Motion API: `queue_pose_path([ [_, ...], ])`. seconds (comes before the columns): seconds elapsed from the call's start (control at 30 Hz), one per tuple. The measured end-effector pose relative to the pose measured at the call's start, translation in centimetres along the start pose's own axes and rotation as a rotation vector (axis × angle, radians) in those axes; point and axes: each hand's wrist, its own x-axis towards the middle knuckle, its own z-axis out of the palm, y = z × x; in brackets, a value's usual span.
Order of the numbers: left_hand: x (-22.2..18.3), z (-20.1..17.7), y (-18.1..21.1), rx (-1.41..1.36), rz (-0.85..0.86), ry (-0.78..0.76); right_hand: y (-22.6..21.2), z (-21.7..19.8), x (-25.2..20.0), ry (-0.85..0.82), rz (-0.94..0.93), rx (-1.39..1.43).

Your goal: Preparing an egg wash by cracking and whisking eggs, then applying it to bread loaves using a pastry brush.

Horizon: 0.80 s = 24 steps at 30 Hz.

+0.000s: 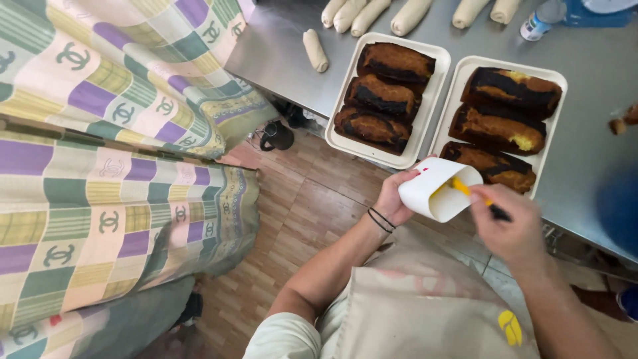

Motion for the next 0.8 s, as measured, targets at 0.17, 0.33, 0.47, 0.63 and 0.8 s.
queue_pose_path([
  [0.17, -0.5, -0.5, 1.1, -0.001, 0.058, 0.049, 0.3, 0.1, 1.5, 0.0, 0.079, 0.005],
  [0.33, -1.5, -0.2, 1.3, -0.009, 0.092, 0.055, 0.3, 1.1, 1.7, -0.119, 0.02, -0.008],
  [0.47, 1.2, 0.0, 4.3, 0.094, 0.116, 0.068, 1.1, 0.7, 4.9, -0.081, 0.009, -0.071],
  [0.63, 2.5, -1.4, 7.2, 0.36, 0.075, 0.227, -1.2, 4.5, 7.2, -0.052, 0.072, -0.035],
  [0.8, 3.0, -1.6, 13.4, 0.126, -0.046, 0.079, -2.1, 9.8, 10.1, 0.043, 0.465, 0.083],
])
